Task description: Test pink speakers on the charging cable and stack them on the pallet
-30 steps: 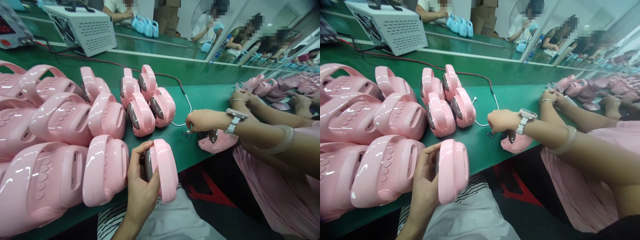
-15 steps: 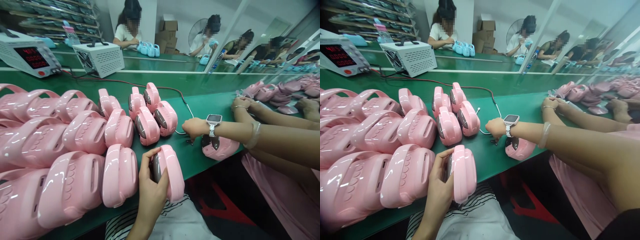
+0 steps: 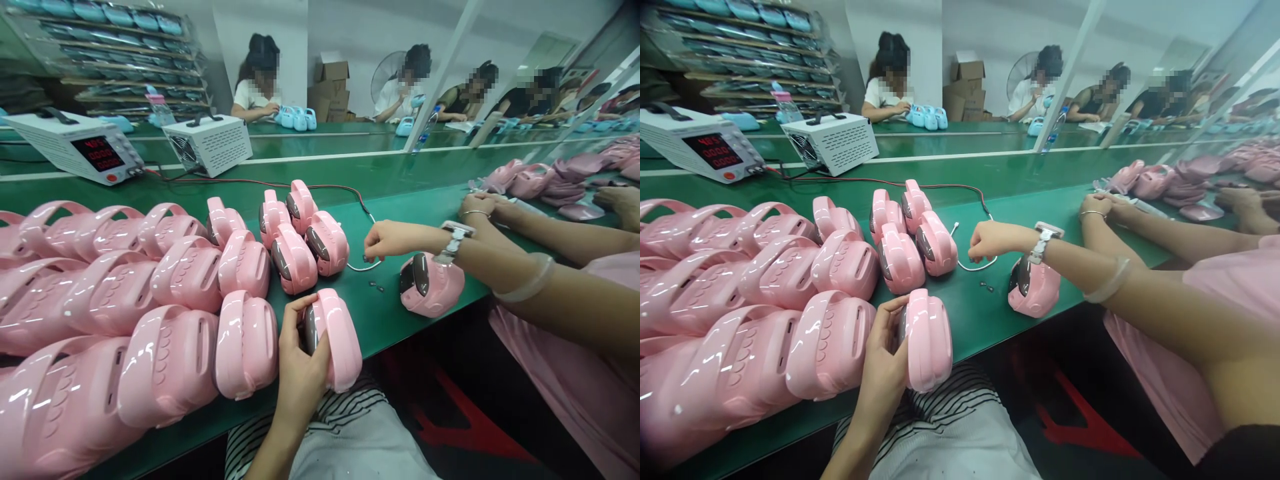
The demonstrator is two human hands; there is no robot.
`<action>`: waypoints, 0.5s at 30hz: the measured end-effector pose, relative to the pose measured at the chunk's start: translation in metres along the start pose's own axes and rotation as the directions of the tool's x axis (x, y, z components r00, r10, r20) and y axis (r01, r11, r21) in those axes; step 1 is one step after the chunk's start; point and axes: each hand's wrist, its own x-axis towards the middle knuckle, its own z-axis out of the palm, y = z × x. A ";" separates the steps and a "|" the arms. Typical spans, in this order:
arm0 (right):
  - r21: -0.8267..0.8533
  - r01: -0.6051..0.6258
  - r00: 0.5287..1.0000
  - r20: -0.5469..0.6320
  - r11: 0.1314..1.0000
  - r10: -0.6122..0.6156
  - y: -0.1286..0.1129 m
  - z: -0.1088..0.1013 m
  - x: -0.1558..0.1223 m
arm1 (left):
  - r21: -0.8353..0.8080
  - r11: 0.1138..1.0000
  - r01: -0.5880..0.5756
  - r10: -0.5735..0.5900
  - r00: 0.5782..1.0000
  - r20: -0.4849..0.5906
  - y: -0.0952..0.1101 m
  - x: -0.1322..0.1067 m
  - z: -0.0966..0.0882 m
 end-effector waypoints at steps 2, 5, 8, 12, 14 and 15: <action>0.457 0.057 0.998 -0.058 0.888 -0.035 -0.003 0.000 -0.006 | -0.013 1.000 0.000 0.000 0.999 0.041 0.000 0.005 -0.003; 0.847 0.053 0.998 -0.063 0.529 0.001 -0.011 0.005 -0.001 | -0.050 0.999 0.011 -0.005 0.992 0.126 0.000 0.012 -0.007; 0.925 -0.017 1.000 0.023 0.379 -0.011 -0.023 0.009 0.009 | -0.074 0.997 0.032 -0.022 0.991 0.131 -0.001 0.016 -0.008; 0.975 -0.028 1.000 0.026 0.220 0.012 -0.044 0.019 0.003 | -0.090 0.995 0.041 -0.032 0.995 0.093 0.005 0.014 -0.006; 0.997 -0.006 0.997 0.001 0.074 0.072 -0.053 0.030 -0.010 | -0.053 0.999 -0.005 0.009 0.997 0.077 0.014 0.009 -0.007; 1.000 0.010 0.996 -0.010 0.000 0.092 -0.056 0.036 -0.016 | -0.032 0.999 -0.044 0.046 0.997 0.064 0.020 0.005 -0.008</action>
